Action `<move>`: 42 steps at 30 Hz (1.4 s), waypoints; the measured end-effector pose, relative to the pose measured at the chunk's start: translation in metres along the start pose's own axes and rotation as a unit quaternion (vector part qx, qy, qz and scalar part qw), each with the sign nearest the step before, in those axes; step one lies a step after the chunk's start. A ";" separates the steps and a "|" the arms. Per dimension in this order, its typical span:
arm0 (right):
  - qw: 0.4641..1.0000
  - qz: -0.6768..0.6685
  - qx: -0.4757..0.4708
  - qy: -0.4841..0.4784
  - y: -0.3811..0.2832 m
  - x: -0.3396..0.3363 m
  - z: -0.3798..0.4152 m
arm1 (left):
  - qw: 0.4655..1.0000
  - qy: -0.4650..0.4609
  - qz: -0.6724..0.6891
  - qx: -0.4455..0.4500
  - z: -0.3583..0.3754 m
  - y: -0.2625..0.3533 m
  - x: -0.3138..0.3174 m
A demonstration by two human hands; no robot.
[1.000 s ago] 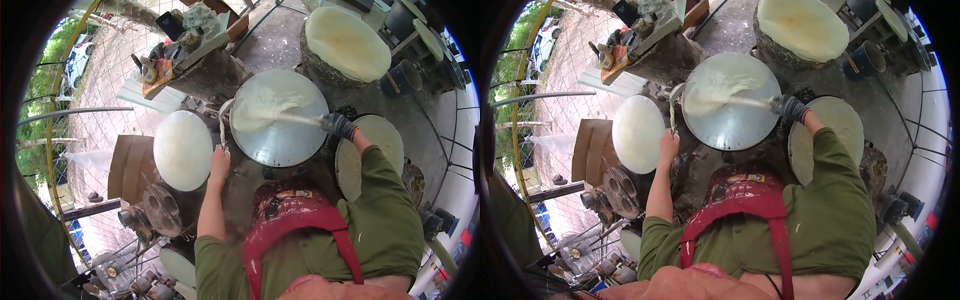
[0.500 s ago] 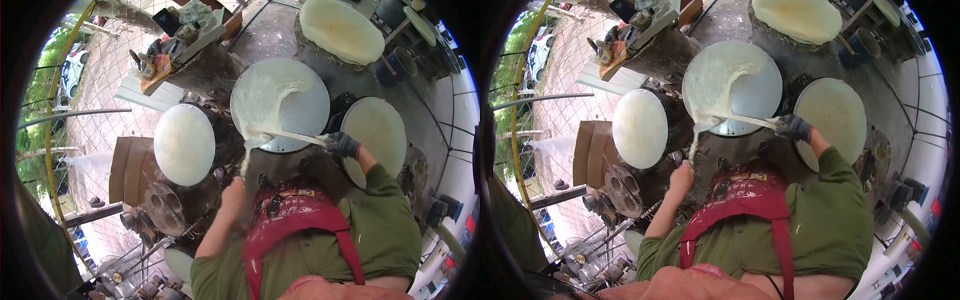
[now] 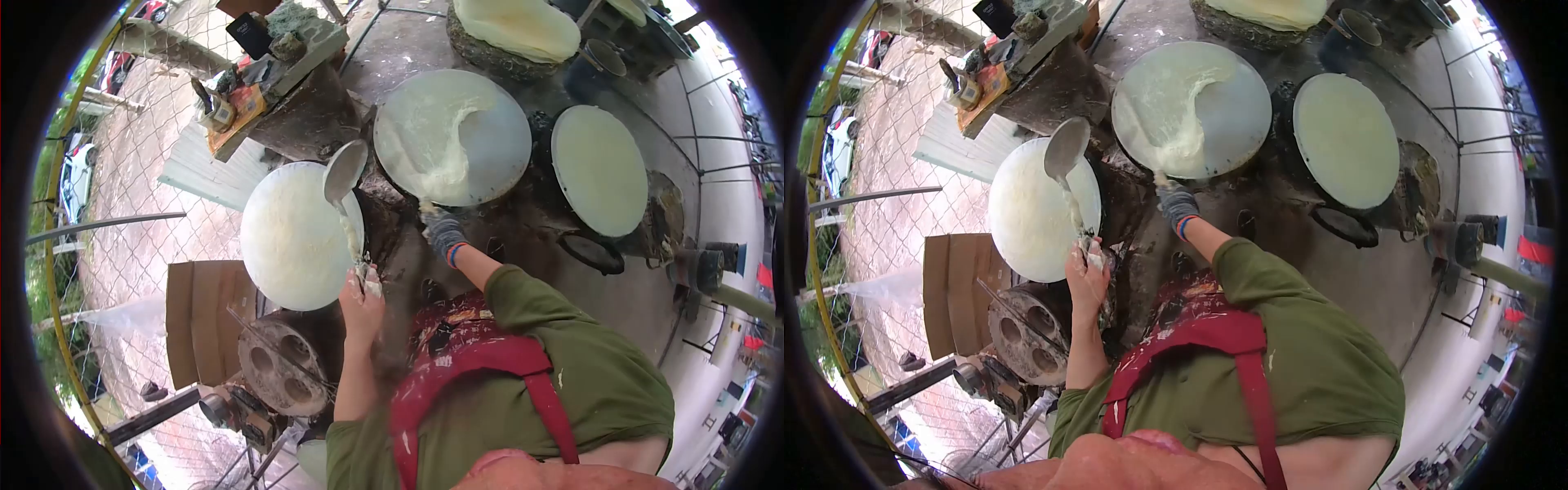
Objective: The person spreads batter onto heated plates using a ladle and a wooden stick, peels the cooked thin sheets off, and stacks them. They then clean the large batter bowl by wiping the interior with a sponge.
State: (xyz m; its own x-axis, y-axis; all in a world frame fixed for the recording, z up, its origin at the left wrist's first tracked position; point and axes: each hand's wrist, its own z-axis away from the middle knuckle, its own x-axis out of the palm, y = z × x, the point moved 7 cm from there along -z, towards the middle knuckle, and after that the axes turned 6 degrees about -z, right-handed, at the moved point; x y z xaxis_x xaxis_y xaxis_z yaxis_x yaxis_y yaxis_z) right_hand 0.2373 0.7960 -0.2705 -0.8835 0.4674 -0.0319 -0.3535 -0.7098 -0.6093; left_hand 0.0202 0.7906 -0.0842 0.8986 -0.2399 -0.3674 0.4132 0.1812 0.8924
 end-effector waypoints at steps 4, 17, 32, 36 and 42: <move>0.941 0.167 -0.247 0.158 0.041 -0.105 -0.042 | 0.992 -0.015 0.108 -0.064 0.021 -0.018 -0.004; 0.915 0.297 -0.236 0.136 -0.045 -0.212 0.000 | 0.998 0.011 0.012 -0.066 0.040 -0.012 0.059; 0.800 0.433 -0.402 0.101 -0.069 -0.261 -0.054 | 0.998 0.026 -0.024 -0.056 0.051 0.033 0.144; 0.854 0.425 -0.288 0.086 -0.059 -0.277 0.015 | 0.995 0.016 0.024 -0.097 0.045 0.045 0.155; 0.794 0.445 -0.368 0.191 -0.156 -0.286 -0.090 | 0.990 0.015 0.018 -0.137 0.047 0.040 0.153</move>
State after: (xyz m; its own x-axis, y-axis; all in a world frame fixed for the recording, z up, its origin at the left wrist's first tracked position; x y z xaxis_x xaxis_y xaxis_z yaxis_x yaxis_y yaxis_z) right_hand 0.5723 0.8203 -0.2377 -0.4753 0.1779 -0.8616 0.7581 -0.4141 -0.5037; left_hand 0.1671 0.7162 -0.0924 0.9156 -0.2016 -0.3479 0.4021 0.4429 0.8014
